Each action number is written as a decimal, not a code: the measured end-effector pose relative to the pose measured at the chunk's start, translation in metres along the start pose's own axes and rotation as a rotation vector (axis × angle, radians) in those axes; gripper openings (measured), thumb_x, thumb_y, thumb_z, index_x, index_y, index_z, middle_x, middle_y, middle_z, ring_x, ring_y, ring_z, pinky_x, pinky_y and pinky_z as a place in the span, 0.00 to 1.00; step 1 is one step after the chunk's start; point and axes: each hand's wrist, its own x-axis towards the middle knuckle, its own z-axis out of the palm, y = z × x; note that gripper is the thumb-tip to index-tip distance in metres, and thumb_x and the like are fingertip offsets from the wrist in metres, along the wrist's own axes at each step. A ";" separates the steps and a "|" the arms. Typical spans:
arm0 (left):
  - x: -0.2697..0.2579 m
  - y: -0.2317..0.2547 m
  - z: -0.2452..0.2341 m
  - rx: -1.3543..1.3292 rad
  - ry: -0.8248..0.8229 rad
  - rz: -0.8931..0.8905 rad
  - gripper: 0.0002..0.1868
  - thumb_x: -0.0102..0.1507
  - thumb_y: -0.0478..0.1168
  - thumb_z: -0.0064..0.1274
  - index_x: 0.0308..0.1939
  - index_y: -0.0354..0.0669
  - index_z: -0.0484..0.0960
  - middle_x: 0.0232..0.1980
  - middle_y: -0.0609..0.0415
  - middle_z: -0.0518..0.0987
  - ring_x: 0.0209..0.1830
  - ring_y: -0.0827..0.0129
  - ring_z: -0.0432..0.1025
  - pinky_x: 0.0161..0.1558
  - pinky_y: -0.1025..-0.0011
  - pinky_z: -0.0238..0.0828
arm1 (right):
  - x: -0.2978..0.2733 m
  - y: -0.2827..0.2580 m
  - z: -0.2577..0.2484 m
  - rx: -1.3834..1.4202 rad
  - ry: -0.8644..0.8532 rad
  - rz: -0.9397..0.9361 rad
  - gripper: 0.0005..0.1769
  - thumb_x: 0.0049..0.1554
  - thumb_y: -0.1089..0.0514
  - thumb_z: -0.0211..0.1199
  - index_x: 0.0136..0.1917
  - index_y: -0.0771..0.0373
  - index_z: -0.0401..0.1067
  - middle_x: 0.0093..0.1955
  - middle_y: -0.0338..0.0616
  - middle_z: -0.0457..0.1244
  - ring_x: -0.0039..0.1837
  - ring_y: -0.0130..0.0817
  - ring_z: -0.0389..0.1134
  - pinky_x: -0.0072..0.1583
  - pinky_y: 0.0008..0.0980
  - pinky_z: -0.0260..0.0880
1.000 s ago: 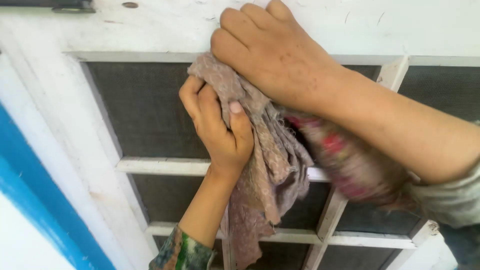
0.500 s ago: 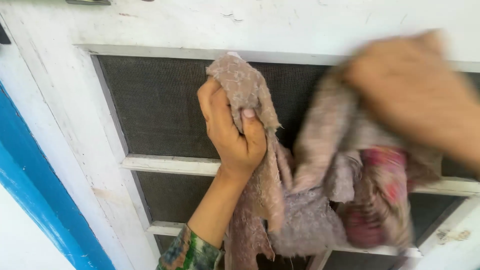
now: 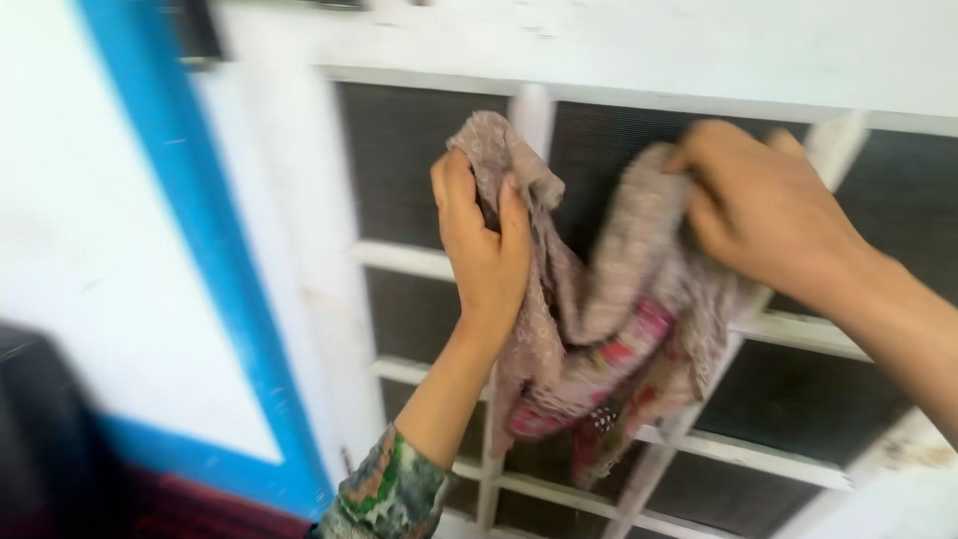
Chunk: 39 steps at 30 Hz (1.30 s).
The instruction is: Wiping down the frame and screen of a white paneled door with a cloth.
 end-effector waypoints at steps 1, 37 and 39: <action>-0.001 0.008 -0.013 -0.005 -0.018 -0.070 0.24 0.72 0.39 0.48 0.70 0.29 0.65 0.66 0.36 0.68 0.66 0.48 0.68 0.70 0.60 0.64 | -0.006 -0.002 0.007 0.191 0.023 0.079 0.15 0.59 0.63 0.53 0.59 0.59 0.72 0.44 0.46 0.66 0.45 0.40 0.67 0.59 0.44 0.61; 0.003 -0.018 -0.061 -0.337 0.154 -0.531 0.27 0.72 0.46 0.45 0.73 0.39 0.62 0.71 0.44 0.67 0.69 0.60 0.65 0.68 0.66 0.61 | 0.167 -0.144 0.042 -0.031 0.544 -0.592 0.15 0.62 0.53 0.62 0.62 0.48 0.76 0.66 0.39 0.62 0.64 0.39 0.62 0.62 0.39 0.60; 0.011 -0.010 -0.050 -0.320 0.087 -0.568 0.33 0.71 0.47 0.45 0.77 0.40 0.55 0.75 0.45 0.61 0.72 0.58 0.61 0.69 0.64 0.57 | 0.147 -0.123 0.024 0.111 0.449 -0.621 0.21 0.61 0.51 0.63 0.68 0.50 0.74 0.66 0.44 0.62 0.63 0.42 0.63 0.62 0.42 0.61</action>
